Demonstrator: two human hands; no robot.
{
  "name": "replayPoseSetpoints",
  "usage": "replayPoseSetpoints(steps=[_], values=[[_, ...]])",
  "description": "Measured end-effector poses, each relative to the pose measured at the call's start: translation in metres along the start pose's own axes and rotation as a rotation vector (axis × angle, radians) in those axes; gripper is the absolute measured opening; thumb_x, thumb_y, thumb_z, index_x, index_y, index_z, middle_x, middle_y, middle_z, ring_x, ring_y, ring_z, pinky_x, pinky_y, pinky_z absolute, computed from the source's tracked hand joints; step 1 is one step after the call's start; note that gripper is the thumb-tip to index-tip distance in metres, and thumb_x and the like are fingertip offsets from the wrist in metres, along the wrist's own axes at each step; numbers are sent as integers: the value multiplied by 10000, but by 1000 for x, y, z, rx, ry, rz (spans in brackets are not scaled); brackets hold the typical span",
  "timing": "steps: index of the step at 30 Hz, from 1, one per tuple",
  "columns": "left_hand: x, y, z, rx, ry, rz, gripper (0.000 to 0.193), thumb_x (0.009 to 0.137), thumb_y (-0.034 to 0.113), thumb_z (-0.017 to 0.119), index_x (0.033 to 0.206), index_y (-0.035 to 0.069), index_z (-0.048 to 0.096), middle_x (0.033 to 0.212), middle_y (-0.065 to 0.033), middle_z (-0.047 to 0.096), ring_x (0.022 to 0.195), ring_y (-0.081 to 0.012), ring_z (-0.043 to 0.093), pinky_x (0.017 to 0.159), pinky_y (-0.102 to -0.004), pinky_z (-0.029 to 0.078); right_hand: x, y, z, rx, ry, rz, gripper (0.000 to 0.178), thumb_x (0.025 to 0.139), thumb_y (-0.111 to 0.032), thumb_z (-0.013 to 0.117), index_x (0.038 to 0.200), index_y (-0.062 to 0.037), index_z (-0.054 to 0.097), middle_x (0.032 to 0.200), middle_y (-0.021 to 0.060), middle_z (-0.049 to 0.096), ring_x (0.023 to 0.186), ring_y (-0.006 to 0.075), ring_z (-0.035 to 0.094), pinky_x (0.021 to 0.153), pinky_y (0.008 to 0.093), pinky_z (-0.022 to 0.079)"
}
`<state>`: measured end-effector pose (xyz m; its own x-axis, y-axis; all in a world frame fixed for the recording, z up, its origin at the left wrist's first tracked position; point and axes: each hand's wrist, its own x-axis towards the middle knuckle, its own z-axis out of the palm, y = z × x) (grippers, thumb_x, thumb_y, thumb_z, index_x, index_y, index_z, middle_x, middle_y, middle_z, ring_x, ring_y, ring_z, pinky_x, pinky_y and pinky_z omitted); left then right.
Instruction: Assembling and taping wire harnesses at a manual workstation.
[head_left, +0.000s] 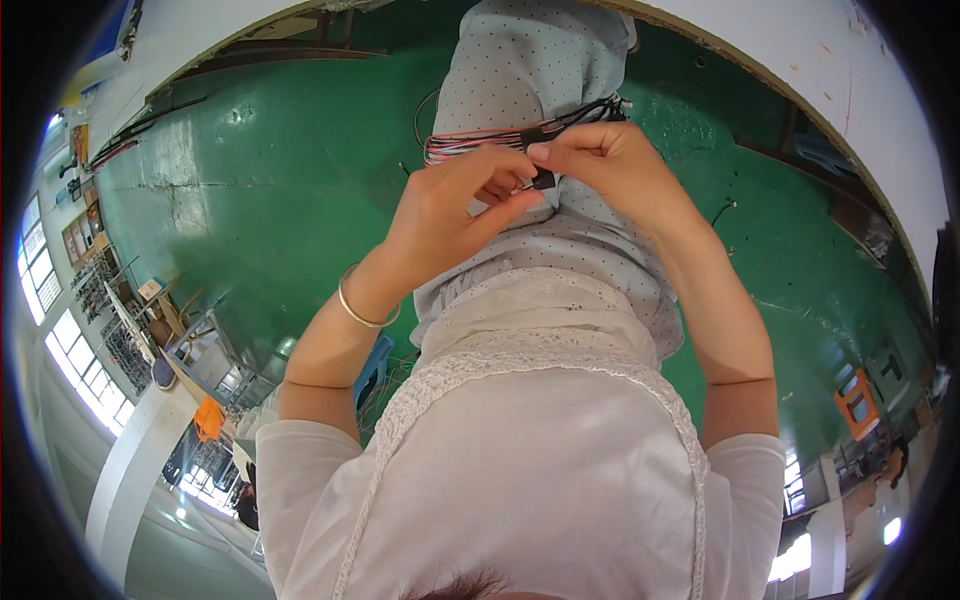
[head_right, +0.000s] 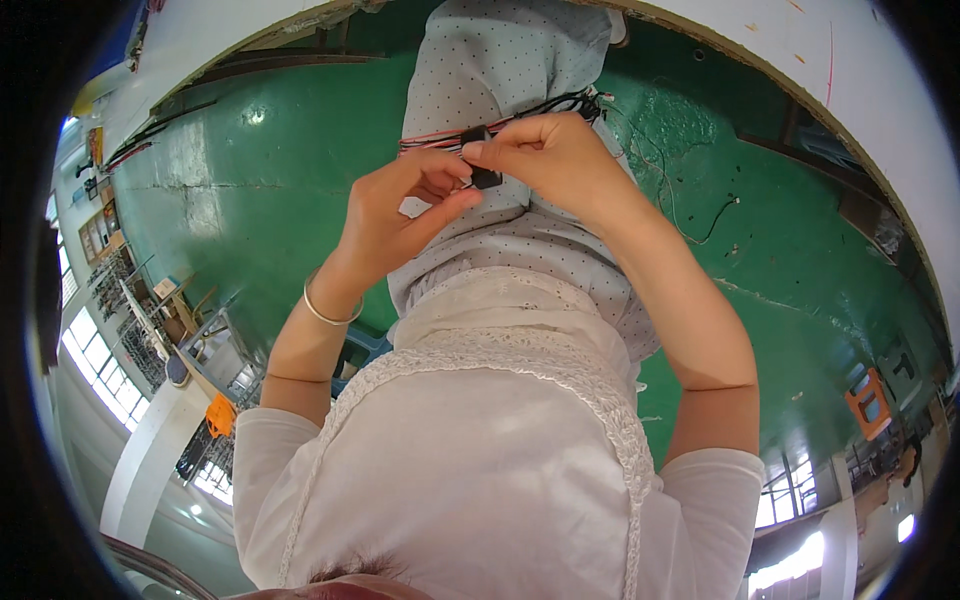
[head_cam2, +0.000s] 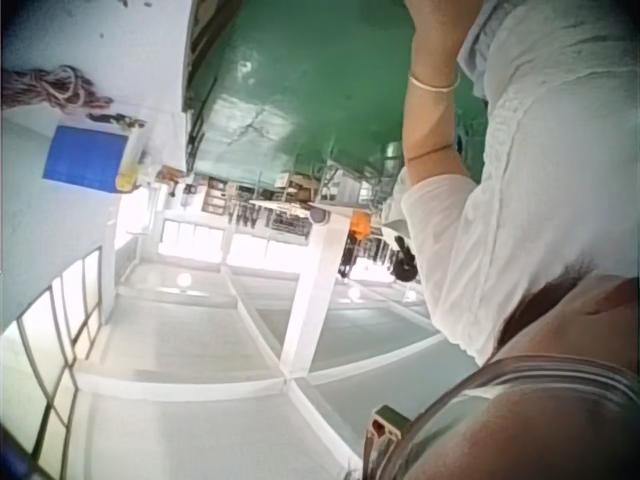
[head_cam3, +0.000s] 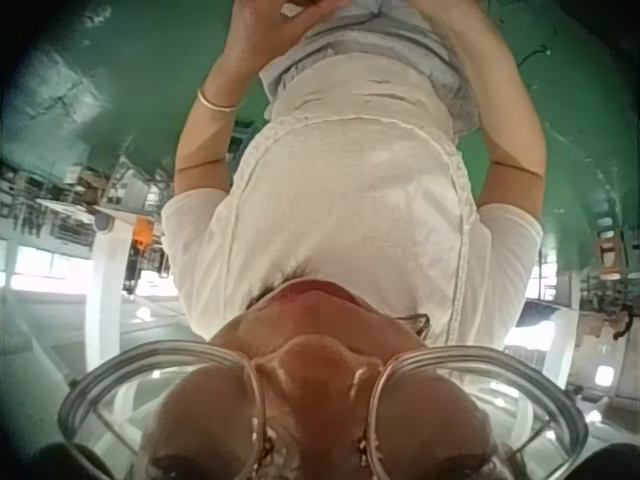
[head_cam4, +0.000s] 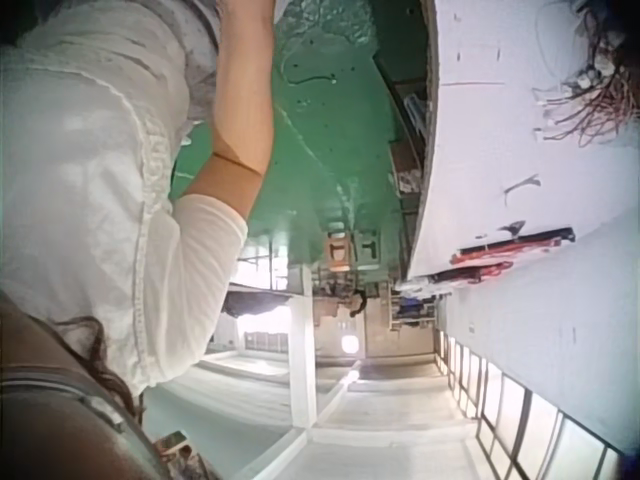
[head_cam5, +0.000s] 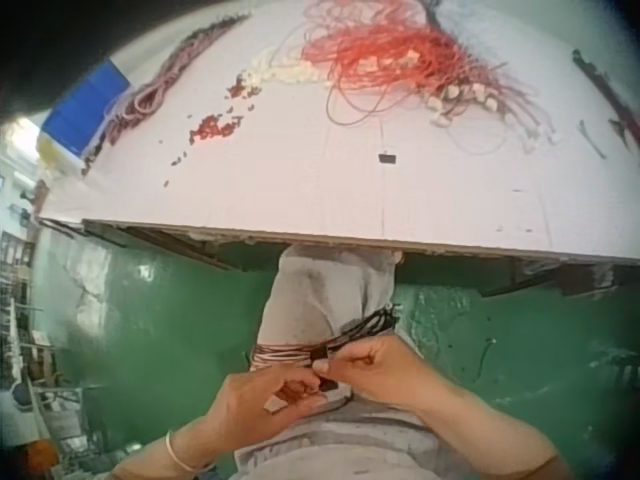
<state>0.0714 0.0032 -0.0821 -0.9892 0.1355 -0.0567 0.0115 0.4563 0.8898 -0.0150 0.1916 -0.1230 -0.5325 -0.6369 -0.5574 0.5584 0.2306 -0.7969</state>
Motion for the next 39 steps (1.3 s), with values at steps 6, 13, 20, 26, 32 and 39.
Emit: replayPoseSetpoints(steps=[6,13,20,26,32,39], values=[[1,2,-2,-658,-1,-550,172,883,64,716,997,18,596,837,-49,665,707,-105,669,639,-232,559,-6,-7,9,32,149,-65,205,888,-206,743,929,-5,741,769,-31,633,705,43,508,625,208,390],[2,-30,-14,-1155,-299,-922,159,917,145,684,1028,35,653,851,-52,672,691,-109,657,641,-241,562,-7,7,4,171,81,-232,212,930,-228,686,959,-22,730,734,-15,608,635,55,474,563,221,359],[16,8,-18,-473,-196,-569,149,921,113,662,1026,7,679,810,-36,654,674,-89,620,622,-211,522,-3,9,-14,255,-8,-249,346,984,-348,577,845,-36,632,682,-12,541,628,56,453,553,222,356],[15,20,-11,-30,-43,-262,177,849,88,708,1002,28,645,806,-74,681,659,-139,649,626,-248,537,2,-6,-7,-237,27,-72,340,951,-328,638,843,-13,703,793,0,668,776,66,587,715,218,463],[9,21,6,137,7,-106,156,841,88,708,969,45,631,788,-66,682,678,-147,694,589,-266,544,9,8,-15,-73,16,-73,308,918,-306,688,857,-6,726,778,30,684,771,74,594,713,224,462],[7,12,13,376,15,39,120,861,117,671,968,74,637,796,-50,626,621,-196,654,527,-308,513,5,12,-16,-381,185,49,345,910,-354,700,856,-14,726,737,8,655,693,68,512,616,248,398]])
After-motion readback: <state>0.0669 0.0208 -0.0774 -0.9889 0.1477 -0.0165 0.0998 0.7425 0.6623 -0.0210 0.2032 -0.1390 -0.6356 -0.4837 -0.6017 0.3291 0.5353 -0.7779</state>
